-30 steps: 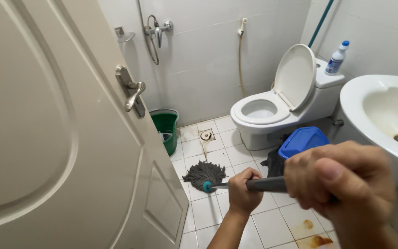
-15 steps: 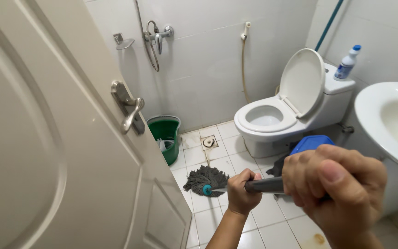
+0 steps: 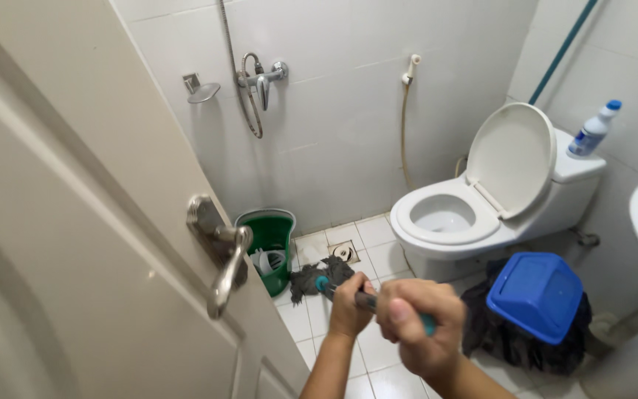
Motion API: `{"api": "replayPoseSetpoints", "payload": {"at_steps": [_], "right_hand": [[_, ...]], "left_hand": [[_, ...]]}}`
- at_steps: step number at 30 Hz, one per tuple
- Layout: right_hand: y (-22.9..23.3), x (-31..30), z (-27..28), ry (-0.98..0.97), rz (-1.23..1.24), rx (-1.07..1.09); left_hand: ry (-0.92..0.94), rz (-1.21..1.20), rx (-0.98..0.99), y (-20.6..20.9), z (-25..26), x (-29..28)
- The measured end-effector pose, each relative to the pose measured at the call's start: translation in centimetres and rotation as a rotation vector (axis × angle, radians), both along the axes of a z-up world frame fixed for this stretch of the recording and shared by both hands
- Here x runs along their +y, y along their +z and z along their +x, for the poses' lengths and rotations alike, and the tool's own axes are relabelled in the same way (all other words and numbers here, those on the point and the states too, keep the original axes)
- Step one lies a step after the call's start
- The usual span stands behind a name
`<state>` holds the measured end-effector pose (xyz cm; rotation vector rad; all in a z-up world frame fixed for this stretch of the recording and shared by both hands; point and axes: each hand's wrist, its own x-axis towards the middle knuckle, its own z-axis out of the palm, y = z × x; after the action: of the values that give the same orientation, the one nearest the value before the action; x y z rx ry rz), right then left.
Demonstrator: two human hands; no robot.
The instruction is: The person mops the tiled floor of a bathroom using a microfiber mop, moving it around the toilet and near the door.
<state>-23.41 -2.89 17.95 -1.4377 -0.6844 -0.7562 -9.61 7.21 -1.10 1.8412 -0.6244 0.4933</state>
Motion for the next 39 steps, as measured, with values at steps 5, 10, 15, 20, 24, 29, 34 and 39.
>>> {"api": "replayPoseSetpoints", "payload": {"at_steps": [5, 10, 15, 20, 24, 29, 34, 39], "right_hand": [[-3.6, 1.3, 6.7, -0.04, -0.046, 0.126], [-5.6, 1.6, 9.1, -0.019, -0.085, 0.231], [-7.5, 0.8, 6.0, 0.036, -0.123, 0.337], [-7.7, -0.9, 0.2, -0.027, -0.196, 0.293], [-4.4, -3.4, -4.7, -0.033, -0.163, 0.357], [2.4, -5.4, -11.8, -0.06, -0.104, 0.368], [8.5, -7.6, -20.8, -0.082, -0.059, 0.373], [12.0, -10.9, -29.4, -0.226, 0.079, 0.4]], "left_hand": [[0.148, 0.251, -0.008, -0.6, 6.3, 2.2], [0.189, 0.388, 0.283, -1.5, 8.4, 2.7], [0.13, 0.271, 0.232, -4.5, 6.2, 2.1], [0.184, 0.288, 0.316, -5.0, 0.7, 0.5], [0.131, 0.213, 0.17, -2.5, -4.7, -1.4], [0.105, 0.113, 0.001, 3.3, -12.1, -4.6], [-0.008, -0.046, -0.18, 8.6, -20.6, -8.0], [-0.255, -0.163, -0.052, 11.1, -29.9, -11.9]]}}
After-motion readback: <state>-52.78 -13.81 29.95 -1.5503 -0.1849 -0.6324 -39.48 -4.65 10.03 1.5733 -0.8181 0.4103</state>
